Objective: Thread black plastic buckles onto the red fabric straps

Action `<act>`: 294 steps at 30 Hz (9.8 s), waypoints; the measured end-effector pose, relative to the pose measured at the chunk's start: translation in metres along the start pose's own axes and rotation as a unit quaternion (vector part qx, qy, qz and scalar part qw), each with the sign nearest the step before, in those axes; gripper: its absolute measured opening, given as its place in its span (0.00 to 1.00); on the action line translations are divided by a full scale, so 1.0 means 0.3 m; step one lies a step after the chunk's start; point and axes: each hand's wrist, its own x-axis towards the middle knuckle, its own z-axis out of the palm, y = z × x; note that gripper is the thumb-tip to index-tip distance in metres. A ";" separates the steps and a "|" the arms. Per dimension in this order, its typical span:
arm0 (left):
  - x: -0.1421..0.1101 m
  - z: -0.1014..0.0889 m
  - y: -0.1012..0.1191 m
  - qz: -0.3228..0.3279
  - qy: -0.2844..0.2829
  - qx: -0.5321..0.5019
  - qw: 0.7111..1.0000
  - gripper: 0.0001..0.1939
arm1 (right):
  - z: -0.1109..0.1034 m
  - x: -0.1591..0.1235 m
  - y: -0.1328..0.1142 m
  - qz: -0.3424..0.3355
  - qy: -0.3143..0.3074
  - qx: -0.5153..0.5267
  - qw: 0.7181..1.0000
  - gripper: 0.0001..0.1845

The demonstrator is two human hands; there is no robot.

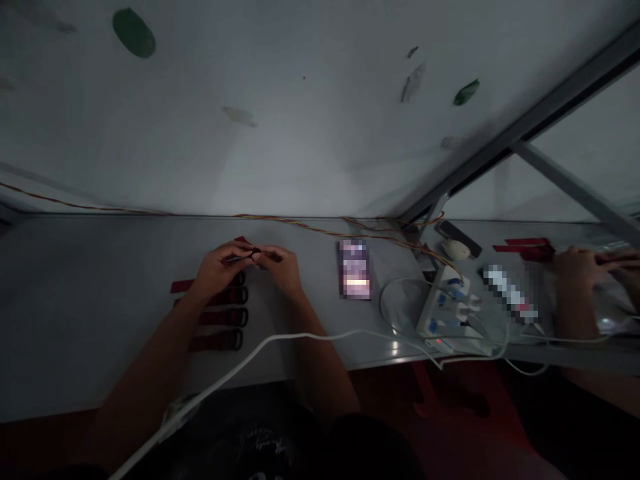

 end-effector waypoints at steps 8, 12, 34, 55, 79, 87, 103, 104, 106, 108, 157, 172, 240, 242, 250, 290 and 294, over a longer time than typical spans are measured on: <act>-0.006 0.028 0.023 -0.095 0.005 -0.121 0.988 0.19 | -0.006 0.013 0.022 -0.129 0.106 -0.151 0.974 0.18; -0.006 0.040 0.022 -0.167 0.053 -0.220 0.960 0.20 | 0.013 0.013 0.037 -0.072 0.057 -0.080 0.993 0.22; 0.004 -0.031 0.047 -0.239 -0.034 -0.263 0.934 0.20 | -0.040 -0.004 0.012 -0.288 -0.068 -0.289 0.911 0.23; 0.070 -0.085 0.067 -0.065 -0.135 0.054 0.987 0.20 | -0.038 0.021 0.037 -0.324 -0.040 -0.324 0.888 0.25; 0.080 -0.110 -0.014 -0.017 -0.185 0.423 0.887 0.25 | -0.018 0.061 0.091 -0.254 -0.164 -0.519 0.799 0.17; 0.038 -0.158 -0.037 -0.023 -0.162 0.447 0.880 0.17 | 0.027 0.019 0.085 -0.218 -0.123 -0.582 0.774 0.18; -0.564 -0.070 0.068 0.000 -0.081 0.506 0.859 0.39 | -0.124 -0.376 0.166 -0.271 -0.112 -0.567 0.770 0.29; -0.564 -0.067 0.063 -0.005 -0.082 0.506 0.859 0.39 | -0.127 -0.410 0.170 -0.274 -0.117 -0.576 0.761 0.30; -0.537 -0.071 0.050 -0.013 -0.082 0.505 0.859 0.38 | -0.123 -0.457 0.173 -0.280 -0.127 -0.589 0.748 0.31; -0.494 -0.087 0.038 -0.016 -0.088 0.505 0.859 0.37 | -0.111 -0.476 0.171 -0.281 -0.132 -0.598 0.739 0.32; -0.413 0.025 0.019 0.016 -0.058 0.263 0.963 0.15 | -0.132 -0.385 0.193 -0.307 -0.083 -0.444 0.838 0.21; -0.442 0.061 0.077 -0.054 0.100 0.018 0.993 0.05 | -0.024 -0.388 0.122 0.036 -0.077 0.008 0.996 0.23; -0.457 0.153 0.112 -0.095 0.115 -0.052 0.987 0.11 | -0.020 -0.396 0.099 0.020 -0.049 0.040 0.998 0.23; -0.456 0.143 0.118 -0.089 0.102 -0.068 0.988 0.08 | -0.025 -0.395 0.102 0.028 -0.068 0.045 0.996 0.22; -0.453 0.059 0.116 0.032 0.035 0.086 0.995 0.08 | -0.035 -0.387 0.090 0.056 -0.066 0.062 0.994 0.21; -0.381 0.074 0.124 -0.081 -0.090 0.012 0.993 0.10 | -0.069 -0.376 0.078 0.108 -0.061 0.007 0.992 0.15; -0.375 0.074 0.142 -0.081 -0.087 -0.016 0.993 0.10 | -0.055 -0.388 0.081 0.089 -0.016 -0.001 0.996 0.15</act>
